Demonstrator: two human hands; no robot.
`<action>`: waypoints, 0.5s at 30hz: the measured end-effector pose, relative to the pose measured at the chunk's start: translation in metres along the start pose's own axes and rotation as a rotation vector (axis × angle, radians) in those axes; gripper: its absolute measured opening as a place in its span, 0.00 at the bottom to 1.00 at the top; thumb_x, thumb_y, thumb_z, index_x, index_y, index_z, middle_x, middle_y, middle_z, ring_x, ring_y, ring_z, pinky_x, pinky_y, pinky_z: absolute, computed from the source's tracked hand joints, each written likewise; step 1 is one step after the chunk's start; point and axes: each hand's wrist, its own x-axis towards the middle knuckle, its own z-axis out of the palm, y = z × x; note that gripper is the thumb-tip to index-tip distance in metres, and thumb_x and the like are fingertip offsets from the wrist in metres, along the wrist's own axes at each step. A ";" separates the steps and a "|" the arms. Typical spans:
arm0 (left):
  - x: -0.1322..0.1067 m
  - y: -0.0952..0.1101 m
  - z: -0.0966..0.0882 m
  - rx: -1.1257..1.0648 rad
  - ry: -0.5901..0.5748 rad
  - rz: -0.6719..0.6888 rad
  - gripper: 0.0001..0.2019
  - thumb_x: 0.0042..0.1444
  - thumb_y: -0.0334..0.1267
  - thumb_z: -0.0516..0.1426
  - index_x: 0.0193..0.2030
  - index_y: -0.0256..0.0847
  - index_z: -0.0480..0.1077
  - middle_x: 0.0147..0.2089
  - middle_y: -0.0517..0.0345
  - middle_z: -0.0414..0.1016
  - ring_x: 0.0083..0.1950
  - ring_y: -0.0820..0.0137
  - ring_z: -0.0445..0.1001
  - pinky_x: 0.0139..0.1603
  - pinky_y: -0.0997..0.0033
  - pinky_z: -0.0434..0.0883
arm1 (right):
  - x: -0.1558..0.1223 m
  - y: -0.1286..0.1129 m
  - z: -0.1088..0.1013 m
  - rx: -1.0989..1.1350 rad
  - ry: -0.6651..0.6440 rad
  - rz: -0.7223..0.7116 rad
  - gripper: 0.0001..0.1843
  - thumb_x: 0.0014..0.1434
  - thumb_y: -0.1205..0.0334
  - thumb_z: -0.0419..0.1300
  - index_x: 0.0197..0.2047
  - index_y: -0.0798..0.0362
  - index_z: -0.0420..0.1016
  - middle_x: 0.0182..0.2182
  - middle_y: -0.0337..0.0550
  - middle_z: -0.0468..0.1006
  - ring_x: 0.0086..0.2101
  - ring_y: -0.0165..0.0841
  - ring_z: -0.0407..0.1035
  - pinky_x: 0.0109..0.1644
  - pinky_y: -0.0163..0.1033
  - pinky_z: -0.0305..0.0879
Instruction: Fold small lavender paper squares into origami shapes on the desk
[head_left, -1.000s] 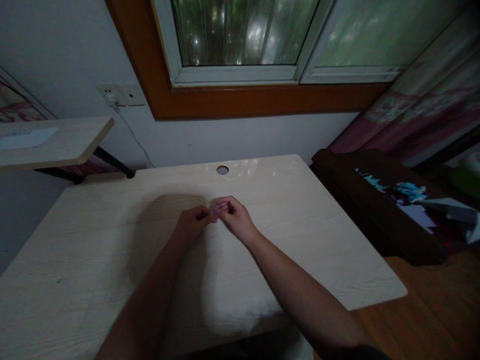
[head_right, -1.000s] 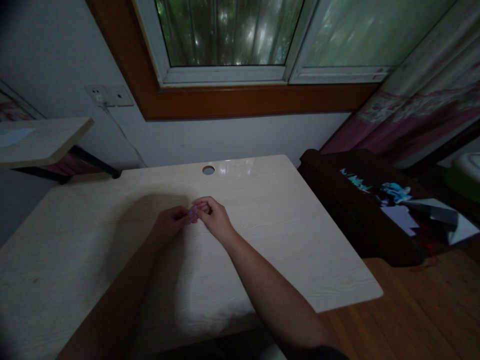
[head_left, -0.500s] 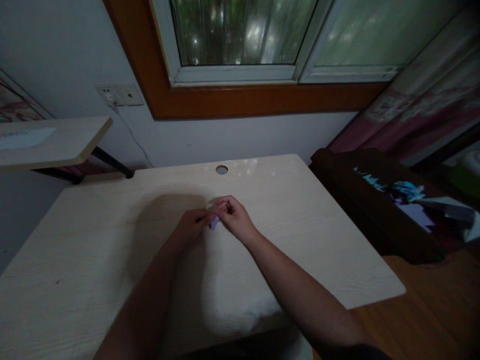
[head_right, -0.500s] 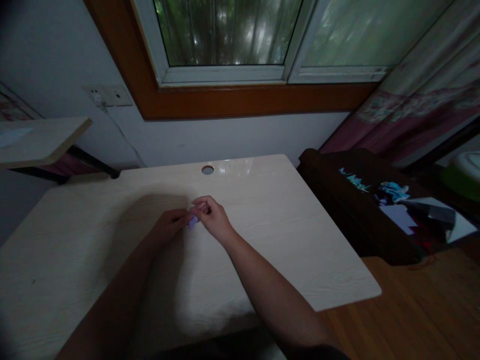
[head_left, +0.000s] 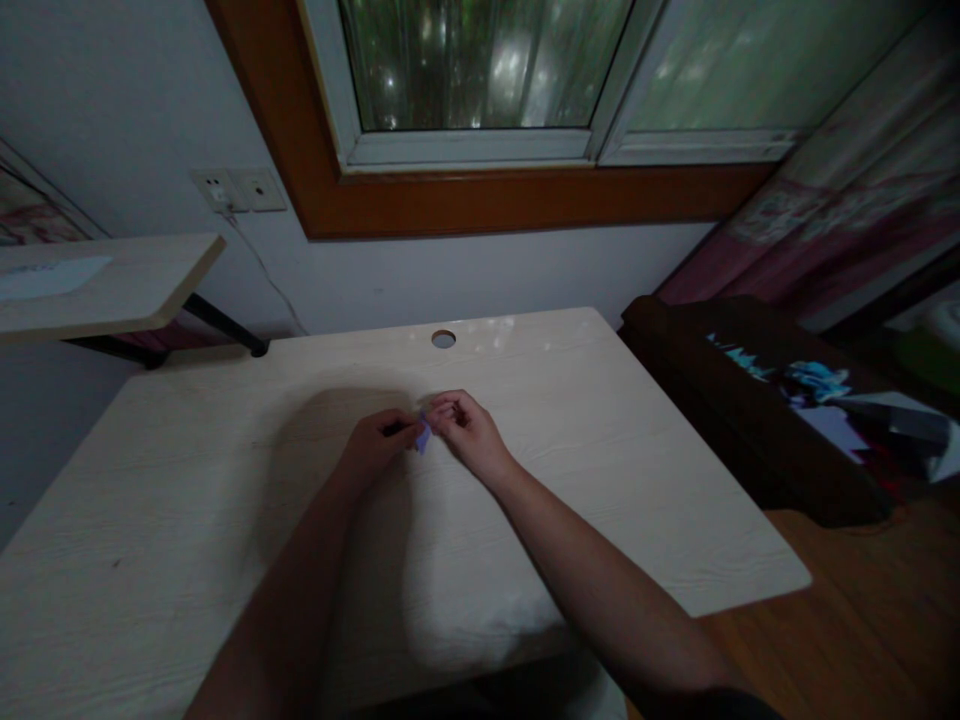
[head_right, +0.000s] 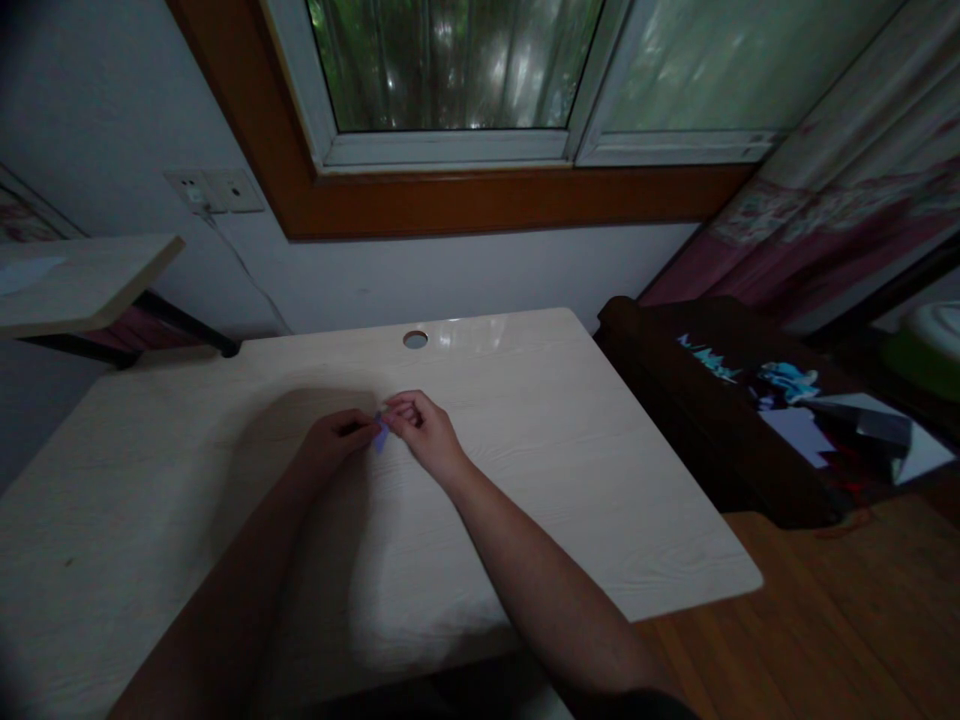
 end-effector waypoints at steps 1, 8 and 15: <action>0.000 0.000 0.000 -0.035 0.015 -0.001 0.11 0.50 0.46 0.63 0.29 0.39 0.76 0.27 0.60 0.76 0.30 0.69 0.72 0.33 0.73 0.68 | 0.000 0.001 0.000 -0.005 -0.002 0.005 0.14 0.56 0.53 0.66 0.43 0.50 0.74 0.32 0.39 0.77 0.31 0.29 0.70 0.37 0.36 0.66; 0.002 -0.005 -0.002 -0.252 0.096 -0.039 0.13 0.49 0.47 0.65 0.32 0.38 0.74 0.29 0.57 0.78 0.33 0.69 0.76 0.38 0.70 0.73 | -0.002 0.003 0.000 -0.175 -0.076 -0.038 0.12 0.57 0.52 0.65 0.37 0.51 0.76 0.31 0.39 0.76 0.30 0.29 0.68 0.34 0.34 0.63; 0.002 -0.009 -0.002 -0.298 0.040 -0.070 0.12 0.49 0.45 0.65 0.32 0.39 0.72 0.30 0.57 0.78 0.32 0.68 0.78 0.37 0.69 0.75 | -0.002 0.005 0.000 -0.182 -0.098 -0.037 0.10 0.56 0.55 0.65 0.40 0.51 0.76 0.32 0.39 0.78 0.31 0.30 0.70 0.36 0.35 0.66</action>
